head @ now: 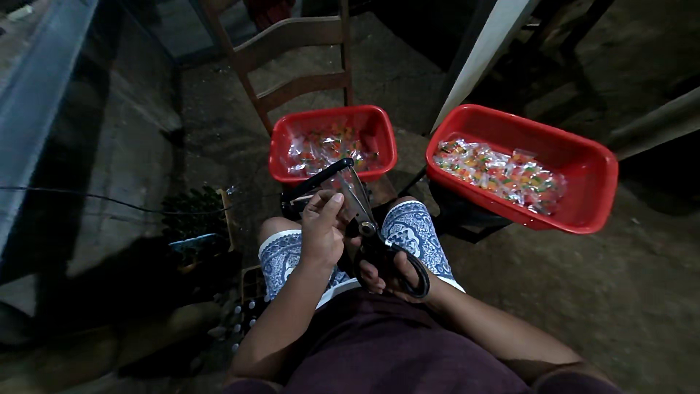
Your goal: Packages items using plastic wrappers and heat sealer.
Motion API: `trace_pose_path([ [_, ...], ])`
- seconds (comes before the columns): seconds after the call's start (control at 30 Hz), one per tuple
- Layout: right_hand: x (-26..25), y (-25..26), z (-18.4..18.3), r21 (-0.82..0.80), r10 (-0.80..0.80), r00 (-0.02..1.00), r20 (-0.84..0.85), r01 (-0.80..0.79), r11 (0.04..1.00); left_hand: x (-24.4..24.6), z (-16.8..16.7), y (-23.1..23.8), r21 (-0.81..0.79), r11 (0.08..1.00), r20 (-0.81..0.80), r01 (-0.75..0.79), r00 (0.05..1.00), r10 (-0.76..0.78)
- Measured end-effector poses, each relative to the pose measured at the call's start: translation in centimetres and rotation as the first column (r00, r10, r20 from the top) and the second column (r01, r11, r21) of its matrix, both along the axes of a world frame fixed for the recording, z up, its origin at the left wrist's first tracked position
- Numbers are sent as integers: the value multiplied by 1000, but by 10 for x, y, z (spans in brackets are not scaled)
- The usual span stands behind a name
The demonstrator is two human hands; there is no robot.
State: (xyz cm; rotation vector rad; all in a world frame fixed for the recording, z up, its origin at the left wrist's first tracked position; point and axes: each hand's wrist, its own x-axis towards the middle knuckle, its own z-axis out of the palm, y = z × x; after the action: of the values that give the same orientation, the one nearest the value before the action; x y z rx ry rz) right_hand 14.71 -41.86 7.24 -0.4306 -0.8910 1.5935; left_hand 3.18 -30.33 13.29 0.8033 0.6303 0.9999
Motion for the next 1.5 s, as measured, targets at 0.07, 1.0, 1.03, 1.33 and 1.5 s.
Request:
trace_pose_path([
  [0.07, -1, 2, -3, 20, 28, 998, -62, -27, 999, -1, -1, 0, 0, 1000, 4, 31, 1000, -31],
  [1.0, 6, 8, 5, -18, -100, 988, 115, 103, 995, -8, -7, 15, 114, 985, -37, 126, 992, -123],
  [1.03, 6, 9, 5, -16, -102, 988, 113, 104, 994, -8, -7, 15, 112, 986, -47, 127, 991, -122],
  [1.33, 8, 19, 4, -35, -88, 993, 82, 91, 995, -9, -12, 27, 144, 972, -98, 185, 980, -172],
  [1.5, 11, 23, 2, -54, -105, 979, 172, 116, 992, -9, -15, 34, 140, 973, -86, 182, 981, -171],
])
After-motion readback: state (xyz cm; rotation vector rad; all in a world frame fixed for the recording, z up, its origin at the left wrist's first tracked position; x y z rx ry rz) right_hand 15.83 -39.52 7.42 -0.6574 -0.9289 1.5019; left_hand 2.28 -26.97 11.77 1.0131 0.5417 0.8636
